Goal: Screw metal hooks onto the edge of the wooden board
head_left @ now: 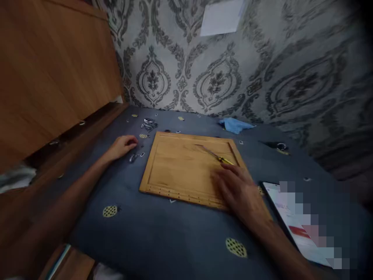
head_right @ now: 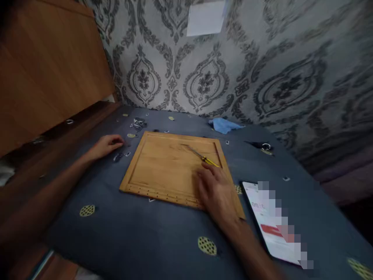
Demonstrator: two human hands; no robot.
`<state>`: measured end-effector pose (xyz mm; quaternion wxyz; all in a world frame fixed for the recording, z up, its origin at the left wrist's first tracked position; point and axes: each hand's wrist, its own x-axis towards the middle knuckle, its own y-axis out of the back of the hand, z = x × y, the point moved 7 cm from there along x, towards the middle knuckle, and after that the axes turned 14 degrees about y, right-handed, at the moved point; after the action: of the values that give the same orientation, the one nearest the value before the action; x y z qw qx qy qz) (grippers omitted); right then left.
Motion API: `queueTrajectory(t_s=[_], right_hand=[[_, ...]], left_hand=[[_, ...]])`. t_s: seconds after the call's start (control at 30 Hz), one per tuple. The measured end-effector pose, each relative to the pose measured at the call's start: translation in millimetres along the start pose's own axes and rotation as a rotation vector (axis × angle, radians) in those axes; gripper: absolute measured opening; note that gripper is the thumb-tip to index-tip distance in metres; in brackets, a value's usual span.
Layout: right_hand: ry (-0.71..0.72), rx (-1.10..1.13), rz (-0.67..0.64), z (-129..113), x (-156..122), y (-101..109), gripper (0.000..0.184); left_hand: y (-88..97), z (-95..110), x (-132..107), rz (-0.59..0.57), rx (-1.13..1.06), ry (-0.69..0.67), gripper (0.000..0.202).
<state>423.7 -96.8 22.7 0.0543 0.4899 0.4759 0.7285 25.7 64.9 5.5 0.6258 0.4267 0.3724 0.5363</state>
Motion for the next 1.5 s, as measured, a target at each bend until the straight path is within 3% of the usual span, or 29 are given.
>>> queueTrajectory(t_s=[0.17, 0.33, 0.63, 0.97, 1.2, 1.37, 1.5], right_hand=[[-0.071, 0.072, -0.027, 8, -1, -3, 0.024], [-0.03, 0.056, -0.005, 5, -1, -3, 0.024], [-0.005, 0.047, -0.003, 2, 0, -4, 0.027], [-0.016, 0.082, -0.002, 8, -2, -8, 0.027], [-0.007, 0.041, 0.006, 7, 0, -6, 0.028], [-0.022, 0.063, 0.001, 6, -2, -5, 0.027], [-0.061, 0.101, -0.01, 7, -2, -4, 0.025]], left_hand=[[-10.6, 18, 14, -0.035, 0.018, -0.051, 0.03], [-13.2, 26, 23, -0.077, 0.088, -0.081, 0.029], [13.2, -17, 10, -0.188, 0.109, 0.012, 0.025], [17.6, -39, 2, -0.165, 0.038, 0.098, 0.027], [14.6, -8, 32, 0.042, 0.106, -0.031, 0.032], [-0.1, 21, 72, 0.047, 0.171, -0.118, 0.034], [-10.2, 32, 88, 0.038, 0.225, -0.135, 0.035]])
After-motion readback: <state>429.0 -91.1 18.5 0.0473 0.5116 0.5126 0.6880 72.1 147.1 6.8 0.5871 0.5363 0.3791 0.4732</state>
